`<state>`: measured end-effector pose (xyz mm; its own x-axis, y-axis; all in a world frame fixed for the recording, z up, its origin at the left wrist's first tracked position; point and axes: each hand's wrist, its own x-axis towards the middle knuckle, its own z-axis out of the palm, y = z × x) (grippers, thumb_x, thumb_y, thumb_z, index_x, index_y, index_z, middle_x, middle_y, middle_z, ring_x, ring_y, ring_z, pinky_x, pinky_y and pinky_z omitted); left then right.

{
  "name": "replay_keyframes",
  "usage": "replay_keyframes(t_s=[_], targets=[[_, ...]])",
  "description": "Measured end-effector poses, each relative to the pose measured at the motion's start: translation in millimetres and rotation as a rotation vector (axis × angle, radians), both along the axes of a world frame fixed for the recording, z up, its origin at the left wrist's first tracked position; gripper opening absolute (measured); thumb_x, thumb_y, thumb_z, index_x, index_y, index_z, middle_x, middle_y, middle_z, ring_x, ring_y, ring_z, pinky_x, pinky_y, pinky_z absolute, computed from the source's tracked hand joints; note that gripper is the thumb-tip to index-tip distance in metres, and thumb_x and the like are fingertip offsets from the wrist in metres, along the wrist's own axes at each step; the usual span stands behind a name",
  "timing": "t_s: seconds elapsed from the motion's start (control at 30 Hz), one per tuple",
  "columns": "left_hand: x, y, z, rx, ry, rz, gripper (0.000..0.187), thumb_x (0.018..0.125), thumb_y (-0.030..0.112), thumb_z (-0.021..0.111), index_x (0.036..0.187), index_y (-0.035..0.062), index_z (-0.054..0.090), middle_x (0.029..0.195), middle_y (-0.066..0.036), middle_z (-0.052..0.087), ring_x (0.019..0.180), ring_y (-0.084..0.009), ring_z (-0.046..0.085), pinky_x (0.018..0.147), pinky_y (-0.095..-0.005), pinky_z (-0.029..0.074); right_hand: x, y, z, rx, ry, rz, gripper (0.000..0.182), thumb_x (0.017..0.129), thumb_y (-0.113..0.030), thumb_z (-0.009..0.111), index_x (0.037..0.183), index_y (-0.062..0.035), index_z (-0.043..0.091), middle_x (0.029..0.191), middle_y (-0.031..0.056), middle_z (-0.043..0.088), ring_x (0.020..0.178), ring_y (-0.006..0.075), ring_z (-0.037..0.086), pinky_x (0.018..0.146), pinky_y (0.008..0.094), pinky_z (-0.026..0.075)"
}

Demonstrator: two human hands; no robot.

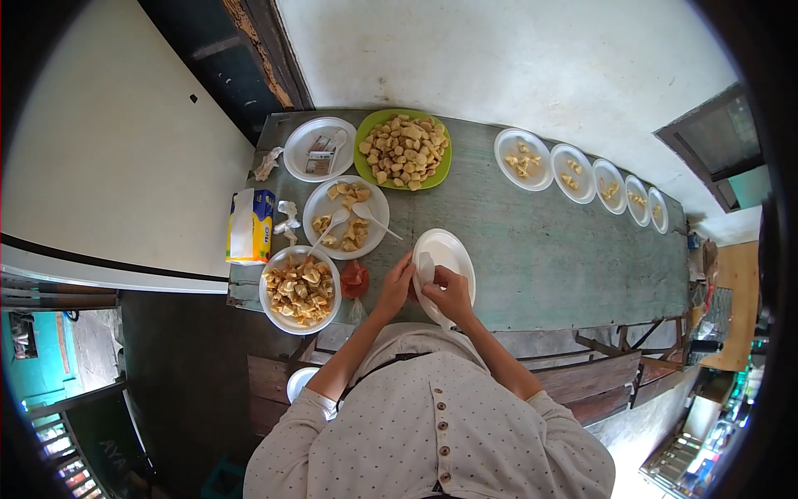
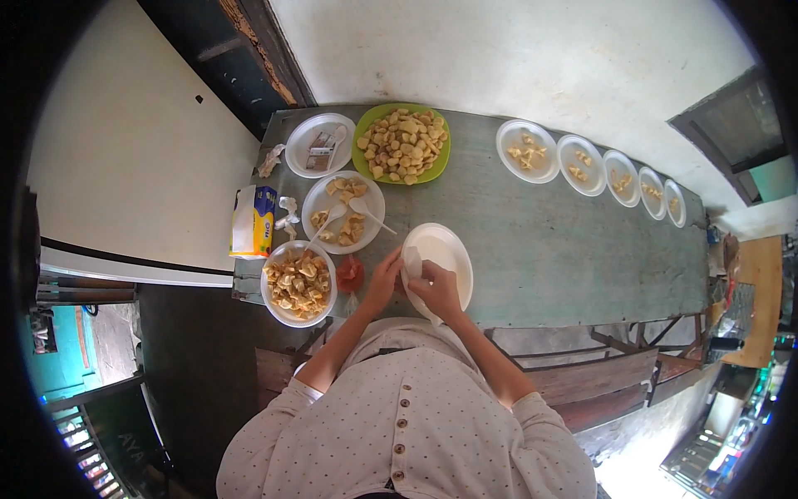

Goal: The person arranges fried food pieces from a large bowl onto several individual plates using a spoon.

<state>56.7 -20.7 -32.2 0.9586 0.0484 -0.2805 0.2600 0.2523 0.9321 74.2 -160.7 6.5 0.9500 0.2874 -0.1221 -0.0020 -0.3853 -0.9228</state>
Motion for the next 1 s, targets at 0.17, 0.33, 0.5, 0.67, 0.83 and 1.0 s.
replay_keyframes(t_s=[0.17,0.33,0.5,0.67,0.83,1.0], targets=[[-2,3,-9,0.039,0.028,0.008,0.043,0.082,0.012,0.048,0.124,0.0036,0.043,0.078,-0.004,0.051,0.062,-0.0084,0.051,0.048,-0.0226,0.045,-3,8,5,0.001,-0.033,-0.040,0.025,0.066,-0.010,0.059,0.085,0.0053,0.057,0.070,0.0142,0.063,0.064,0.0162,0.061,0.064,0.0271,0.048],[-4,12,-25,0.366,-0.101,0.004,0.045,0.076,0.010,0.050,0.120,0.0017,0.046,0.071,-0.005,0.050,0.060,-0.0099,0.051,0.050,-0.0262,0.046,-3,8,4,-0.058,-0.121,-0.069,0.025,0.065,-0.009,0.059,0.085,0.0048,0.056,0.066,0.0144,0.061,0.059,0.0170,0.060,0.059,0.0270,0.048],[-11,21,-26,0.419,0.070,0.045,0.045,0.075,0.011,0.052,0.119,0.0000,0.046,0.068,-0.008,0.052,0.062,-0.0126,0.055,0.056,-0.0270,0.047,8,-9,24,-0.185,-0.306,-0.147,0.019,0.063,-0.008,0.057,0.079,0.0014,0.054,0.057,0.0203,0.050,0.049,0.0316,0.051,0.049,0.0348,0.042],[-21,27,-63,0.475,0.068,0.080,0.046,0.075,0.014,0.056,0.119,0.0018,0.046,0.090,-0.014,0.055,0.070,-0.0230,0.057,0.068,-0.0320,0.046,27,-38,64,-0.302,-0.381,-0.293,0.014,0.063,-0.007,0.056,0.074,0.0003,0.054,0.058,0.0208,0.049,0.051,0.0342,0.051,0.049,0.0347,0.042],[-26,29,-56,0.729,-0.146,-0.009,0.036,0.076,0.017,0.057,0.109,0.0021,0.051,0.093,-0.015,0.052,0.081,-0.0275,0.053,0.075,-0.0347,0.042,48,-84,81,-0.403,-0.532,-0.410,0.013,0.064,-0.005,0.055,0.075,0.0003,0.054,0.059,0.0195,0.048,0.049,0.0291,0.050,0.050,0.0320,0.042],[-17,29,-20,0.836,-0.196,0.023,0.027,0.079,0.018,0.056,0.101,0.0022,0.054,0.088,-0.014,0.051,0.081,-0.0266,0.052,0.074,-0.0334,0.042,63,-109,97,-0.248,-0.570,-0.552,0.015,0.065,-0.005,0.057,0.078,0.0017,0.054,0.056,0.0104,0.047,0.052,0.0121,0.042,0.051,0.0265,0.039]])
